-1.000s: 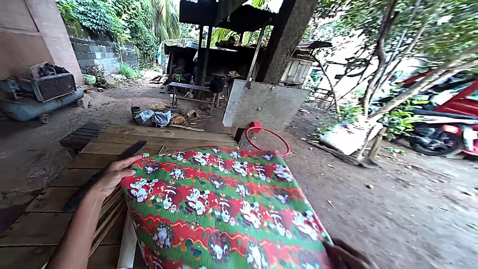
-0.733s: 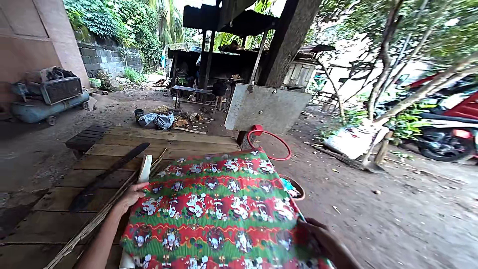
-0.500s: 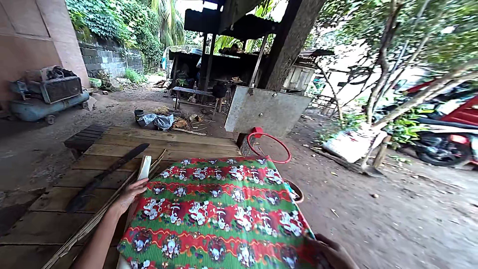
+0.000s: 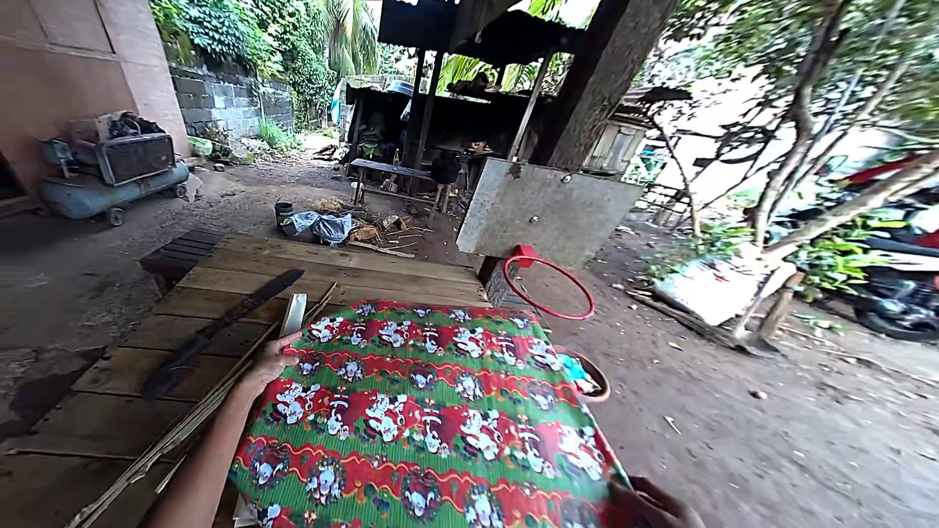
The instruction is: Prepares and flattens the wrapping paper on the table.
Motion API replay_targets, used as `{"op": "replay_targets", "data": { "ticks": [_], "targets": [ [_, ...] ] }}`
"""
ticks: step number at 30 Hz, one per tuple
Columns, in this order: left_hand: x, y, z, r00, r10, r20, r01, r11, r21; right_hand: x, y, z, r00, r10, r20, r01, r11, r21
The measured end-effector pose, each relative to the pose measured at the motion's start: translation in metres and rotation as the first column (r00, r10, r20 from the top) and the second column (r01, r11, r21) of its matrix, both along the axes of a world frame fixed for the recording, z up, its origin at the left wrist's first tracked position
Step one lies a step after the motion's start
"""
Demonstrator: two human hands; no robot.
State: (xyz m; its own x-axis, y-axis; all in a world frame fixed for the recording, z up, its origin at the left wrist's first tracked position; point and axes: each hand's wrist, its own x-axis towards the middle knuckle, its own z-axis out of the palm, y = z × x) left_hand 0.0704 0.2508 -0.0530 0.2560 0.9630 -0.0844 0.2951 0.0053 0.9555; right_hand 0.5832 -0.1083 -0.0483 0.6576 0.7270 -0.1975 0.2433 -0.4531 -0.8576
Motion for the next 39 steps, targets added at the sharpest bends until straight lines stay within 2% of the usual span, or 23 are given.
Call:
{"op": "replay_targets", "data": {
  "ticks": [2, 4, 6, 7, 9, 11, 13, 16, 23, 26, 30, 35, 39],
  "targets": [
    [0.000, -0.002, -0.008, 0.996, 0.043, -0.074, -0.042, 0.999, 0.007, -0.001, 0.005, -0.003, 0.999, 0.005, 0.031, -0.003, 0.999, -0.037],
    [0.006, -0.002, -0.005, 0.960, 0.126, -0.251, -0.108, 0.991, 0.085, 0.001, 0.009, -0.008, 0.998, -0.001, 0.056, 0.003, 0.999, -0.046],
    [0.020, -0.013, 0.018, 0.825, 0.178, -0.536, -0.084, 0.977, 0.196, 0.001, 0.012, -0.008, 0.997, -0.020, 0.068, 0.024, 0.998, -0.064],
    [0.032, -0.023, 0.033, 0.785, 0.184, -0.591, -0.043, 0.969, 0.245, 0.001, 0.013, -0.007, 0.997, -0.026, 0.073, 0.031, 0.997, -0.071],
    [0.063, -0.043, 0.051, 0.819, 0.129, -0.559, 0.097, 0.930, 0.356, 0.002, 0.017, -0.007, 0.996, -0.035, 0.082, 0.041, 0.997, -0.070],
    [0.101, -0.060, 0.051, 0.838, -0.007, -0.546, 0.276, 0.868, 0.413, 0.002, 0.018, -0.008, 0.996, -0.043, 0.082, 0.049, 0.997, -0.065],
    [0.138, -0.074, 0.044, 0.777, -0.117, -0.618, 0.438, 0.806, 0.398, 0.002, 0.020, -0.007, 0.996, -0.054, 0.075, 0.058, 0.997, -0.059],
    [0.175, -0.081, 0.034, 0.657, -0.196, -0.728, 0.573, 0.757, 0.314, 0.005, 0.025, -0.005, 0.997, -0.054, 0.059, 0.058, 0.996, -0.062],
    [0.199, -0.076, 0.026, 0.540, -0.242, -0.806, 0.582, 0.799, 0.150, 0.026, 0.045, -0.001, 0.996, -0.051, 0.067, 0.056, 0.995, -0.083],
    [0.202, -0.075, 0.025, 0.530, -0.234, -0.815, 0.573, 0.807, 0.141, 0.033, 0.049, -0.007, 0.998, -0.045, 0.039, 0.049, 0.994, -0.095],
    [0.202, -0.075, 0.023, 0.518, -0.231, -0.824, 0.578, 0.804, 0.138, 0.045, 0.049, -0.018, 0.997, -0.064, -0.046, 0.063, 0.998, -0.030],
    [0.202, -0.074, 0.019, 0.523, -0.221, -0.823, 0.578, 0.802, 0.152, 0.050, 0.047, -0.005, 0.979, -0.083, -0.188, 0.089, 0.996, 0.027],
    [0.202, -0.074, 0.020, 0.506, -0.223, -0.833, 0.583, 0.800, 0.140, 0.057, 0.047, 0.002, 0.980, -0.090, -0.176, 0.097, 0.995, 0.031]
  ]
}}
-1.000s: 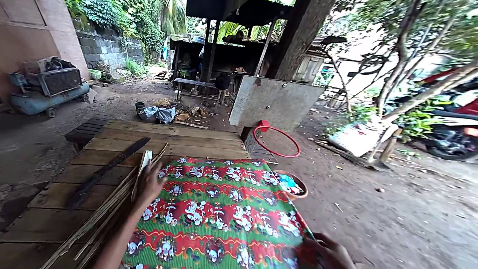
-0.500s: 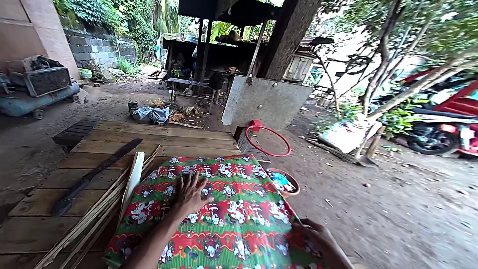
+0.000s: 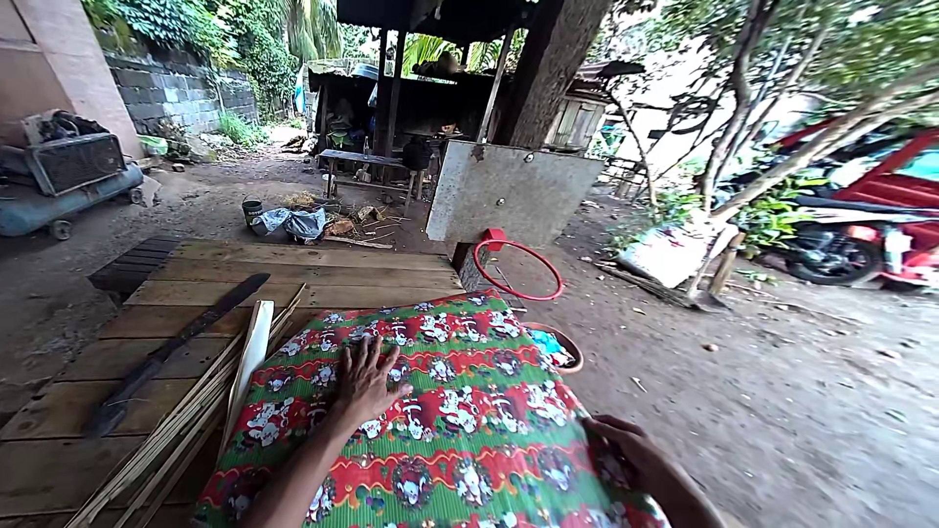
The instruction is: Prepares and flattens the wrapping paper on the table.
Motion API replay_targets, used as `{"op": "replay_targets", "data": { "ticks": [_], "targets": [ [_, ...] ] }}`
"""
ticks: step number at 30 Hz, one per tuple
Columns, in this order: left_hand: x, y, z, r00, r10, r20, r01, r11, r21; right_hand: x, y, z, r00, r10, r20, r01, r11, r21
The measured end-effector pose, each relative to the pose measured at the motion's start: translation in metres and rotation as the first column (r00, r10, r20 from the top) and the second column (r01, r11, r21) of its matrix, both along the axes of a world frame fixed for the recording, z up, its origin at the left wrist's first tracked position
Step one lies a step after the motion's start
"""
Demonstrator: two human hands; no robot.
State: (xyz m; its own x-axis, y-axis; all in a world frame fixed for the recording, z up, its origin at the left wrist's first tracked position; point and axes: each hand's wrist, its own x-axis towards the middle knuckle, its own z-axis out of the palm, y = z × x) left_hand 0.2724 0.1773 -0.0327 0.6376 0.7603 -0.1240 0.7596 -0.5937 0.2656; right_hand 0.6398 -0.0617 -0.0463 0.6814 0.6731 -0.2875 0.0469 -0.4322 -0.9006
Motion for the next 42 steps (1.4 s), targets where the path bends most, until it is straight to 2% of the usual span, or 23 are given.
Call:
{"op": "replay_targets", "data": {
  "ticks": [6, 13, 16, 20, 23, 25, 27, 29, 33, 37, 40, 42],
  "targets": [
    [0.001, 0.000, 0.000, 1.000, 0.009, -0.028, -0.009, 1.000, 0.003, 0.007, 0.005, -0.016, 0.991, 0.092, 0.097, -0.075, 0.983, -0.166],
    [0.000, 0.000, -0.001, 1.000, 0.007, -0.003, -0.006, 1.000, 0.019, 0.008, 0.008, -0.028, 0.992, 0.027, -0.121, -0.029, 0.999, -0.016],
    [0.000, 0.000, -0.001, 1.000, 0.007, -0.001, -0.007, 1.000, 0.011, 0.014, 0.006, -0.028, 0.990, 0.031, -0.138, -0.033, 0.999, -0.011],
    [0.001, -0.001, -0.001, 1.000, 0.011, -0.013, -0.011, 1.000, 0.008, 0.021, 0.005, -0.030, 0.999, 0.020, -0.041, -0.023, 0.997, -0.069],
    [0.001, -0.002, 0.000, 1.000, 0.010, -0.014, -0.010, 1.000, 0.001, 0.021, 0.007, -0.027, 0.986, 0.060, 0.157, -0.027, 0.978, -0.205],
    [0.001, -0.001, -0.001, 1.000, 0.010, -0.013, -0.010, 1.000, 0.014, 0.015, 0.012, -0.022, 0.915, 0.122, 0.385, -0.014, 0.962, -0.271],
    [0.001, 0.000, -0.003, 1.000, 0.010, -0.016, -0.010, 1.000, 0.024, -0.006, 0.020, -0.007, 0.786, 0.141, 0.601, -0.023, 0.979, -0.200],
    [0.002, 0.000, -0.004, 1.000, 0.010, -0.019, -0.009, 1.000, 0.023, -0.035, 0.036, 0.005, 0.690, 0.175, 0.702, -0.125, 0.985, -0.121],
    [0.001, -0.001, -0.001, 1.000, 0.009, -0.024, -0.009, 0.999, 0.034, -0.094, 0.088, 0.008, 0.562, 0.356, 0.746, -0.394, 0.909, -0.137],
    [0.000, -0.001, 0.000, 0.999, 0.018, -0.027, -0.017, 0.999, 0.038, -0.137, 0.135, -0.011, 0.424, 0.473, 0.773, -0.547, 0.813, -0.198],
    [0.001, -0.001, -0.001, 0.999, 0.020, -0.028, -0.019, 0.999, 0.035, -0.144, 0.155, -0.027, 0.402, 0.567, 0.719, -0.572, 0.769, -0.286],
    [0.002, -0.001, -0.002, 0.999, 0.021, -0.026, -0.020, 0.999, 0.034, -0.143, 0.159, -0.039, 0.430, 0.551, 0.715, -0.574, 0.778, -0.255]
  ]
}}
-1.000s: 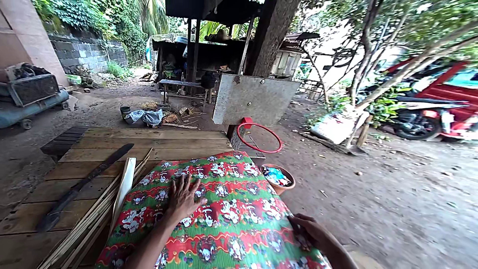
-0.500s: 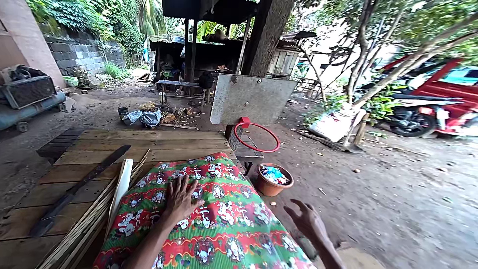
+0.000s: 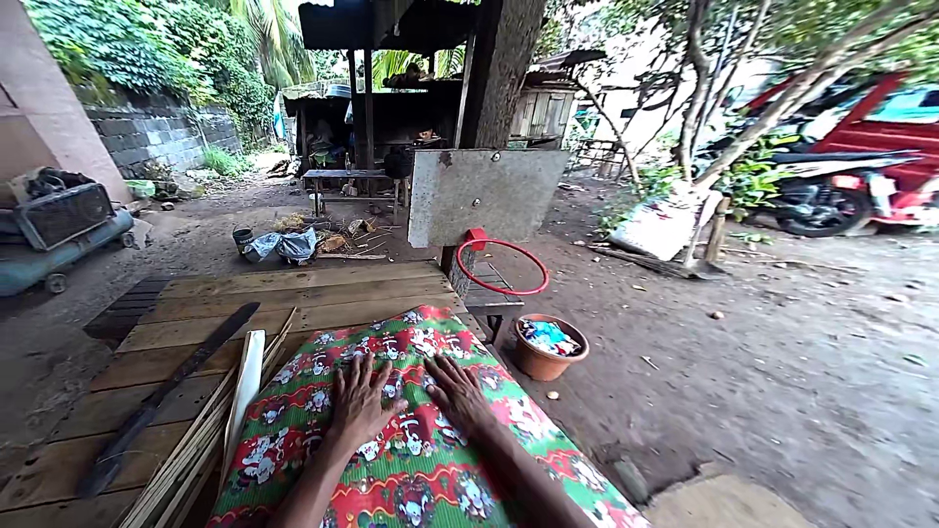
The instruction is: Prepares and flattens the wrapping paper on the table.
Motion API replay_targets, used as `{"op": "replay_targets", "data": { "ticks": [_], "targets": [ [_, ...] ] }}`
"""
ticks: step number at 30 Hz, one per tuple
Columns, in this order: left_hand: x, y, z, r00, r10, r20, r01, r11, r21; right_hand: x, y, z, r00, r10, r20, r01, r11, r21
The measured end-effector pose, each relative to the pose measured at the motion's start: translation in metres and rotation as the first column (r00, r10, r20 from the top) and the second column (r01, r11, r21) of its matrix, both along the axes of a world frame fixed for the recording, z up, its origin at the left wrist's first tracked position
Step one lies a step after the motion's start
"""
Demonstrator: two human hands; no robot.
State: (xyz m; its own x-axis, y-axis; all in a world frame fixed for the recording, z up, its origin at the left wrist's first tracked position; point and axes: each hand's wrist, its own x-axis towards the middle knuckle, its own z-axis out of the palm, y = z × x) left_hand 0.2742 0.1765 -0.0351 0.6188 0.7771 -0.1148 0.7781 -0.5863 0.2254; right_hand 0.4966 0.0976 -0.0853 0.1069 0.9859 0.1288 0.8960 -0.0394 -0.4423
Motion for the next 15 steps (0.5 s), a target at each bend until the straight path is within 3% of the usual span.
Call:
{"op": "replay_targets", "data": {
  "ticks": [9, 13, 15],
  "targets": [
    [0.000, -0.001, -0.001, 1.000, -0.004, 0.018, 0.004, 1.000, 0.000, 0.014, -0.011, 0.006, 0.995, -0.053, -0.084, 0.053, 0.999, -0.002],
    [0.000, -0.001, -0.002, 0.999, -0.001, 0.034, 0.001, 1.000, -0.003, 0.018, -0.071, 0.032, 0.936, -0.242, -0.255, 0.262, 0.964, 0.049],
    [0.001, 0.000, -0.003, 0.999, -0.003, 0.042, 0.003, 1.000, 0.001, 0.001, -0.125, 0.045, 0.890, -0.232, -0.393, 0.312, 0.938, 0.152]
  ]
}}
